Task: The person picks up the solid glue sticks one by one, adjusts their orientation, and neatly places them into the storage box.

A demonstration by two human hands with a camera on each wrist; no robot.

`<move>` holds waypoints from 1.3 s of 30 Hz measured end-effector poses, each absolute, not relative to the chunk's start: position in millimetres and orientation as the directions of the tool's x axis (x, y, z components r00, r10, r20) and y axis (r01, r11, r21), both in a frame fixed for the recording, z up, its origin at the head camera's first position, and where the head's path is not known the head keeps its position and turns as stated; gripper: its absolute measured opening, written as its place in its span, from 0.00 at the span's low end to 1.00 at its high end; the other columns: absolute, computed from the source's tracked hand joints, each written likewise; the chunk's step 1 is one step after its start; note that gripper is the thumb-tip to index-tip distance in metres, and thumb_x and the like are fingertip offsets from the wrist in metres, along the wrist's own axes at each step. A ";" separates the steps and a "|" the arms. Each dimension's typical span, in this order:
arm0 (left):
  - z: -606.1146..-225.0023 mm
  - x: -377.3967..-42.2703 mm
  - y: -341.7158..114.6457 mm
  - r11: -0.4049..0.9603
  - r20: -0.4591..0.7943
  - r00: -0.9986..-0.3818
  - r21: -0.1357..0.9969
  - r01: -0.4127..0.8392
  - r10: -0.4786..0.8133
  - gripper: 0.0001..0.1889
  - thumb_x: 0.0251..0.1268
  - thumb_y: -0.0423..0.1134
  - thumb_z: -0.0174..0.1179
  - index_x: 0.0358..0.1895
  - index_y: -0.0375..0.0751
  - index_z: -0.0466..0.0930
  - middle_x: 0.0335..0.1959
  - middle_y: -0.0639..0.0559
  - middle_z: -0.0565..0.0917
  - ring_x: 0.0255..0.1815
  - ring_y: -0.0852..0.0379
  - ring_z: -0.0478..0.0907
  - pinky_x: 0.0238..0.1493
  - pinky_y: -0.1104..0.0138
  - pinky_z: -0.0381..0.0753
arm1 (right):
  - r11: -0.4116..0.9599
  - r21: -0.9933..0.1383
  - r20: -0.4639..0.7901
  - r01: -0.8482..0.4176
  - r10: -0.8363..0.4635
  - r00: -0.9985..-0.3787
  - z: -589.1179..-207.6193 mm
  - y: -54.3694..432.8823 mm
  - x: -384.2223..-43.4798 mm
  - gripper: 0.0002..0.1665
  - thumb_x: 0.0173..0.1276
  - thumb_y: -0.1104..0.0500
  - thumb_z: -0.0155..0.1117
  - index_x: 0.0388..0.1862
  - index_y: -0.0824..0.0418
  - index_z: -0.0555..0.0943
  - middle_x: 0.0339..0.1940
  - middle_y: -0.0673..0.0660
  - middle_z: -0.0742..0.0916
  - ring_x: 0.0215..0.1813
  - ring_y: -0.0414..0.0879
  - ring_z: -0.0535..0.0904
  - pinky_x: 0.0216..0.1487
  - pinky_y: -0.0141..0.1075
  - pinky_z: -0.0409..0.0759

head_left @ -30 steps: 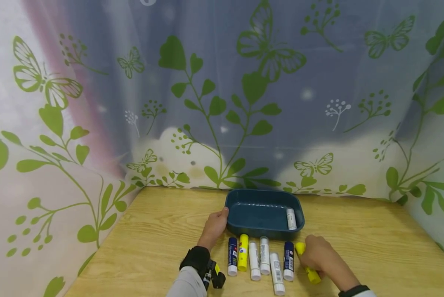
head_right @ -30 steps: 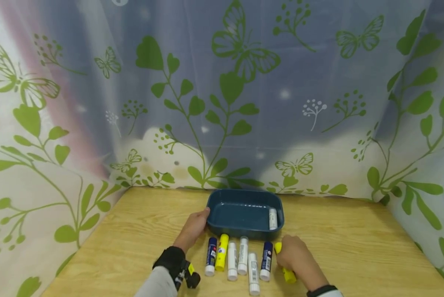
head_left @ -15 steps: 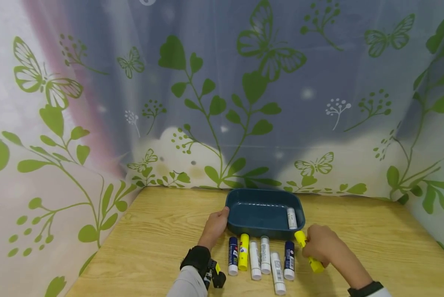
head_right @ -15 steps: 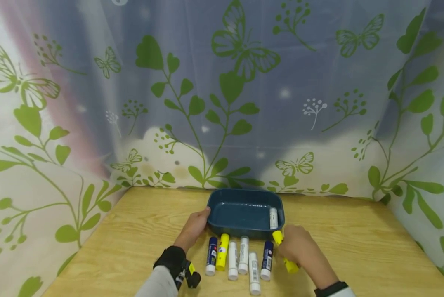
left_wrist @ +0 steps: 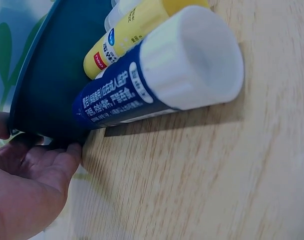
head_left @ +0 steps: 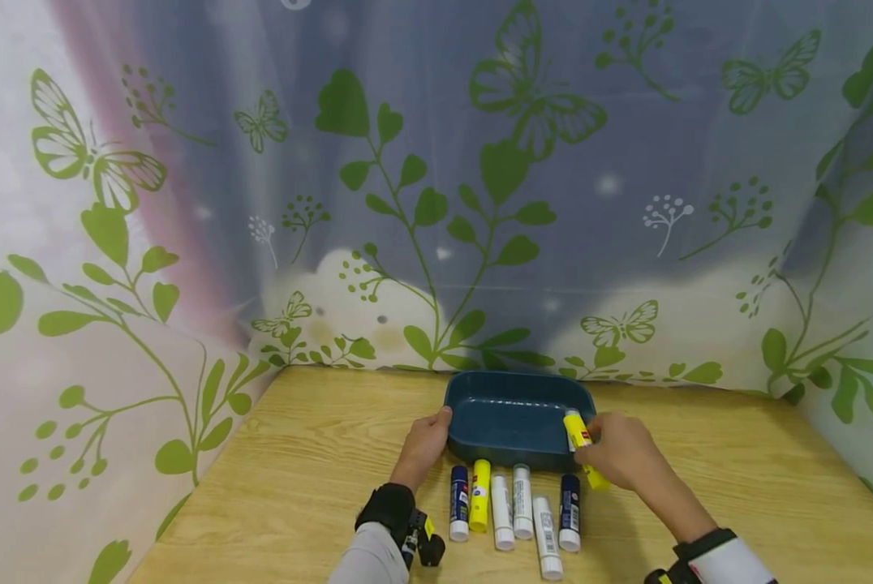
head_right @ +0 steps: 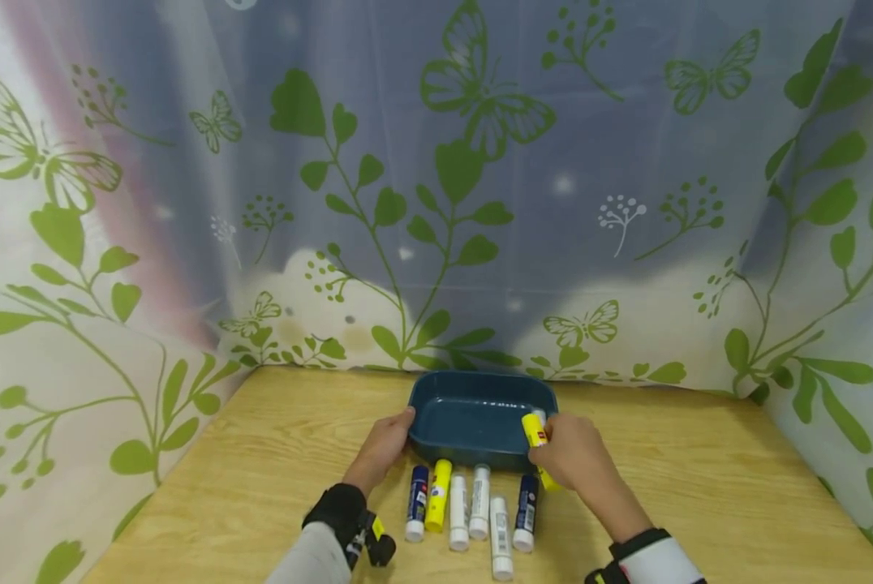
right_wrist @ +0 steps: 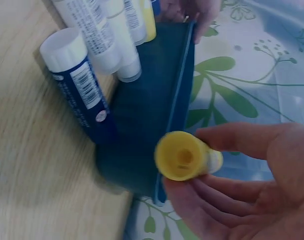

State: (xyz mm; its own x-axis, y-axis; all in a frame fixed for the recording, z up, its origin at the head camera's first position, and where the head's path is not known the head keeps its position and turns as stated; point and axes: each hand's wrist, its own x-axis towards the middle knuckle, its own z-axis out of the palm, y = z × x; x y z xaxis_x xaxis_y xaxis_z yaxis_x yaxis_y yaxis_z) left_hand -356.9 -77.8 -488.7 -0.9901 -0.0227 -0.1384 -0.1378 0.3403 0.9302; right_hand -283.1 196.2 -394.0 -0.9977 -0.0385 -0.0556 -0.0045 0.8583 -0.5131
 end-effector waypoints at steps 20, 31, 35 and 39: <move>-490.5 -358.2 -77.0 0.327 -0.128 -0.991 0.936 -0.129 -0.025 0.32 0.82 0.56 0.42 0.73 0.34 0.70 0.73 0.36 0.72 0.76 0.36 0.65 0.74 0.42 0.65 | 0.860 -0.500 0.190 -0.101 -0.005 -0.982 -401.6 193.9 -312.9 0.28 0.63 0.59 0.70 0.54 0.80 0.81 0.16 0.53 0.81 0.13 0.41 0.63 0.19 0.32 0.63; -489.5 -358.3 -77.9 0.337 -0.133 -0.991 0.932 -0.133 -0.024 0.31 0.83 0.55 0.41 0.73 0.34 0.69 0.73 0.36 0.71 0.76 0.36 0.65 0.74 0.42 0.66 | 0.851 -0.514 0.220 -0.110 0.007 -0.976 -390.5 185.1 -329.8 0.18 0.64 0.61 0.68 0.46 0.76 0.84 0.21 0.57 0.85 0.16 0.43 0.74 0.20 0.33 0.71; -489.3 -358.0 -77.3 0.342 -0.134 -0.991 0.930 -0.135 -0.027 0.30 0.83 0.54 0.41 0.73 0.35 0.70 0.73 0.37 0.72 0.76 0.36 0.66 0.74 0.42 0.66 | 0.848 -0.519 0.210 -0.102 0.011 -0.978 -386.3 184.7 -337.0 0.19 0.64 0.61 0.67 0.46 0.76 0.84 0.21 0.57 0.85 0.17 0.43 0.75 0.20 0.33 0.73; -489.3 -358.0 -76.9 0.344 -0.133 -0.991 0.929 -0.135 -0.028 0.30 0.83 0.54 0.41 0.73 0.35 0.69 0.73 0.37 0.72 0.76 0.36 0.65 0.74 0.42 0.66 | 0.847 -0.523 0.204 -0.098 0.012 -0.979 -384.6 185.2 -342.6 0.14 0.64 0.61 0.66 0.38 0.74 0.84 0.18 0.56 0.83 0.17 0.44 0.75 0.19 0.32 0.73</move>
State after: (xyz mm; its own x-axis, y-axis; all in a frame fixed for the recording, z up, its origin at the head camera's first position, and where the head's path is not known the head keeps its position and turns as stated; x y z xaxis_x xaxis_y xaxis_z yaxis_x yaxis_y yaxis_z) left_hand -358.0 -76.9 -489.3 -0.9907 -0.0282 -0.1332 -0.1347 0.3439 0.9293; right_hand -342.6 185.2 -384.6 -0.9790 0.0124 0.2035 -0.0980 0.8467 -0.5229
